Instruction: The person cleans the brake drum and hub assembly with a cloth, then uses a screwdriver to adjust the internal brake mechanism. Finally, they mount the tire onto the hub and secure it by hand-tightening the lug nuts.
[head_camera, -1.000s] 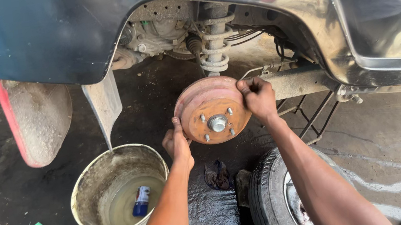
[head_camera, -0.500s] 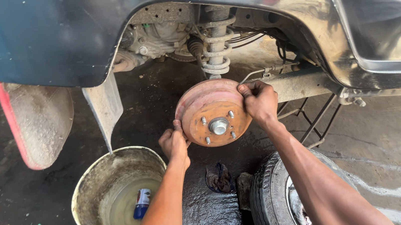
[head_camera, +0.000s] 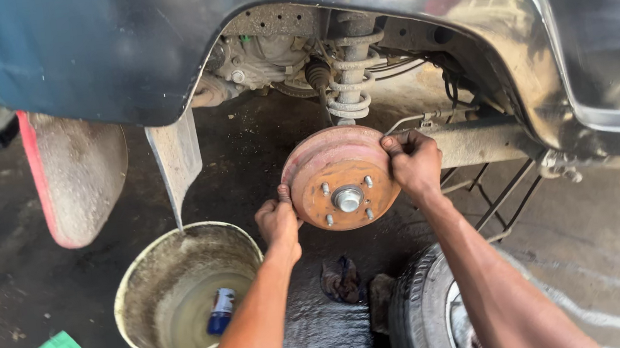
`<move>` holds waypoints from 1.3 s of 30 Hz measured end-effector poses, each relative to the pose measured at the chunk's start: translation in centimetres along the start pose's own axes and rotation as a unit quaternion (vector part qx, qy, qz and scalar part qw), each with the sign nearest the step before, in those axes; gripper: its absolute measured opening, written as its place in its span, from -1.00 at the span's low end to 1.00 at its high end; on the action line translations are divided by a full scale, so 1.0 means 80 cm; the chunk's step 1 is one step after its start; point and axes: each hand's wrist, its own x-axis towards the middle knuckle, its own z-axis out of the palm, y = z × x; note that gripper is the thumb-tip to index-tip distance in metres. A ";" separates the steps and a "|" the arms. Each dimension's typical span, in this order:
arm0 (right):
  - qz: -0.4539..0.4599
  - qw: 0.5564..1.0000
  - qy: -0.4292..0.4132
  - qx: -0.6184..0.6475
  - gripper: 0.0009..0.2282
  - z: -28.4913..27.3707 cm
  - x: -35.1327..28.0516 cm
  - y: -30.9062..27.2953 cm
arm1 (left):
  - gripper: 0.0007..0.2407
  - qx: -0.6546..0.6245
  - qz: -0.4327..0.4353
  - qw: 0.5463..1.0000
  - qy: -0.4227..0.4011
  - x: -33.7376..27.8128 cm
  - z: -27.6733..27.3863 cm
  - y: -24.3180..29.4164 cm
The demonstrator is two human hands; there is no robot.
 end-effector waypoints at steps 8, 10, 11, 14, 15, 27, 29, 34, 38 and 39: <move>0.015 0.998 -0.013 -0.067 -0.56 -0.034 -0.006 0.035 | -0.53 -0.018 -0.114 0.991 0.072 -0.041 -0.003 0.004; 0.046 0.983 -0.042 -0.172 -0.51 -0.063 -0.020 0.070 | -0.49 0.017 -0.168 0.984 0.064 -0.060 -0.009 -0.022; 0.051 0.962 -0.081 -0.254 -0.49 -0.084 -0.029 0.090 | -0.49 0.074 -0.181 0.980 0.036 -0.072 -0.013 -0.043; 0.066 0.872 -0.235 -0.425 -0.56 -0.153 -0.055 0.142 | -0.66 0.309 -0.060 0.943 -0.103 -0.096 -0.021 -0.100; 0.069 0.833 -0.292 -0.465 -0.59 -0.174 -0.062 0.156 | -0.74 0.388 0.010 0.908 -0.159 -0.102 -0.022 -0.115; 0.125 0.795 -0.394 -0.445 -0.34 -0.219 -0.204 0.377 | -0.77 0.549 0.104 0.752 -0.351 -0.145 0.024 -0.143; 0.134 0.799 -0.398 -0.430 -0.49 -0.203 -0.189 0.396 | -0.77 0.538 0.097 0.758 -0.356 -0.150 0.028 -0.143; 0.096 0.916 -0.202 -0.334 -0.72 -0.219 -0.111 0.364 | -0.76 0.527 0.097 0.767 -0.354 -0.149 0.036 -0.138; -0.013 0.914 -0.071 -0.399 -0.59 -0.242 -0.095 0.318 | -0.77 0.549 0.090 0.765 -0.325 -0.134 0.022 -0.134; 0.005 0.916 -0.091 -0.391 -0.59 -0.243 -0.097 0.313 | -0.77 0.557 0.086 0.762 -0.318 -0.129 0.018 -0.132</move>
